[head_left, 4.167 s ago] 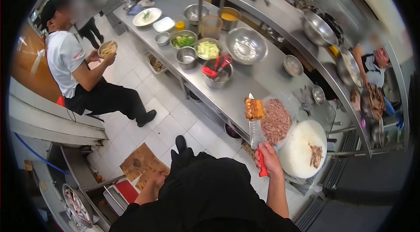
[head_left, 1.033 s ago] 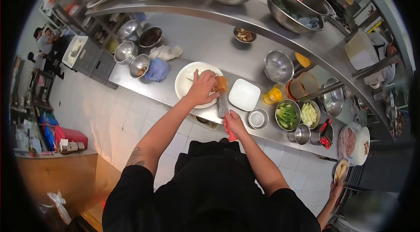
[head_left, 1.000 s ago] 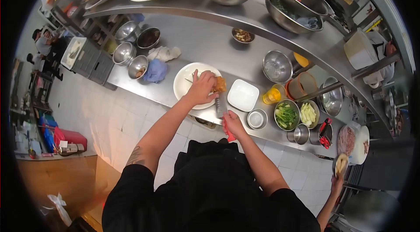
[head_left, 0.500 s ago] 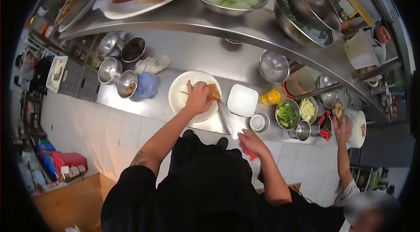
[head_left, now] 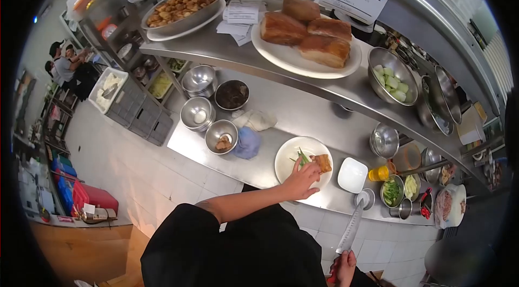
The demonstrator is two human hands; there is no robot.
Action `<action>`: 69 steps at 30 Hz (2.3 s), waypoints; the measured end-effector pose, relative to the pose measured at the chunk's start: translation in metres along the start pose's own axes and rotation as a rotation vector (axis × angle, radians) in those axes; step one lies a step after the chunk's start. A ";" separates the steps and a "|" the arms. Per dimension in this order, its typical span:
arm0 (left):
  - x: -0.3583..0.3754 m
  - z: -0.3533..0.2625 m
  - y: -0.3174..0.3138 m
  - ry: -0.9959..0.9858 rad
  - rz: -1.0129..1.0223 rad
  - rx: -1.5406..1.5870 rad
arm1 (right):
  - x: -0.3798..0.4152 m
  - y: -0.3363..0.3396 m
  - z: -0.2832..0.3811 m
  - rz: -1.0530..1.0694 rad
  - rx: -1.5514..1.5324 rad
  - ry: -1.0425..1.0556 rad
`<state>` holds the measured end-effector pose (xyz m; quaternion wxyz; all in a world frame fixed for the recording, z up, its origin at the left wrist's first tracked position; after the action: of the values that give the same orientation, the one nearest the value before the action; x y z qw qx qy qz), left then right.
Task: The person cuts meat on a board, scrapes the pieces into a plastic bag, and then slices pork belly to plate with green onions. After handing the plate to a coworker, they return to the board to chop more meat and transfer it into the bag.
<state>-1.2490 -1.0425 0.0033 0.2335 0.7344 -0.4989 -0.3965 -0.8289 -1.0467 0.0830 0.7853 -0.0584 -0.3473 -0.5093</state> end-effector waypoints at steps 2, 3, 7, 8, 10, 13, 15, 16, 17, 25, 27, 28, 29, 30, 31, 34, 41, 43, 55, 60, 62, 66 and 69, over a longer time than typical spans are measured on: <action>0.023 -0.004 0.011 -0.031 0.056 0.013 | 0.002 -0.008 -0.001 -0.022 0.018 0.010; 0.032 -0.002 0.014 -0.013 0.085 0.025 | 0.003 -0.010 0.012 -0.023 0.037 -0.020; 0.048 0.006 0.023 0.018 0.057 0.021 | -0.032 -0.002 0.001 0.022 -0.032 0.144; 0.049 0.007 0.024 0.026 0.046 0.026 | -0.034 -0.001 0.008 0.034 0.003 0.155; 0.054 0.005 0.023 0.036 0.027 0.038 | -0.033 -0.004 0.015 0.002 0.051 0.139; 0.062 0.000 0.026 0.038 0.016 0.048 | -0.034 -0.008 0.018 0.023 0.084 0.142; 0.067 -0.003 0.027 0.039 0.023 0.050 | -0.038 -0.013 0.016 0.050 0.092 0.136; 0.070 -0.003 0.028 0.045 0.016 0.048 | -0.038 -0.016 0.016 0.063 0.080 0.136; 0.073 -0.003 0.029 0.052 0.009 0.046 | -0.037 -0.020 0.018 0.077 0.069 0.135; 0.093 0.009 0.040 0.113 -0.062 0.056 | -0.044 -0.029 0.042 0.095 0.134 0.145; 0.098 0.011 0.043 0.111 -0.085 0.056 | -0.047 -0.028 0.044 0.099 0.142 0.151; 0.101 0.013 0.043 0.130 -0.076 0.062 | -0.047 -0.028 0.045 0.101 0.145 0.154; 0.105 0.015 0.041 0.148 -0.066 0.068 | -0.048 -0.030 0.046 0.101 0.146 0.145; 0.108 0.016 0.041 0.167 -0.056 0.074 | -0.048 -0.032 0.047 0.102 0.147 0.135; 0.110 0.017 0.042 0.172 -0.056 0.075 | -0.048 -0.035 0.048 0.103 0.147 0.125; 0.116 0.019 0.044 0.184 -0.052 0.073 | -0.049 -0.041 0.051 0.126 0.164 0.125; 0.113 0.021 0.047 0.171 -0.077 0.066 | -0.049 -0.048 0.056 0.156 0.160 0.138; 0.112 0.021 0.046 0.169 -0.082 0.066 | -0.049 -0.049 0.059 0.150 0.165 0.139; 0.111 0.023 0.035 0.172 -0.055 0.073 | -0.057 -0.043 0.060 0.167 0.145 0.117; 0.109 0.021 0.036 0.184 -0.051 0.079 | -0.062 -0.042 0.061 0.190 0.162 0.121; 0.107 0.018 0.037 0.179 -0.079 0.085 | -0.063 -0.042 0.063 0.198 0.169 0.124; 0.105 0.016 0.038 0.174 -0.086 0.094 | -0.069 -0.038 0.059 0.191 0.164 0.124; 0.103 0.017 0.035 0.174 -0.087 0.098 | -0.072 -0.038 0.059 0.189 0.184 0.130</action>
<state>-1.2626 -1.1500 -0.0167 0.2221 0.7976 -0.4632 -0.3162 -0.9067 -0.9834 0.0743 0.8528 0.0145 -0.3337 -0.4016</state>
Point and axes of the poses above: each hand's wrist, its own x-axis away from the middle knuckle, its own y-axis out of the back of the hand, z = x × y, the point moved 2 cm from there along -x, towards the middle knuckle
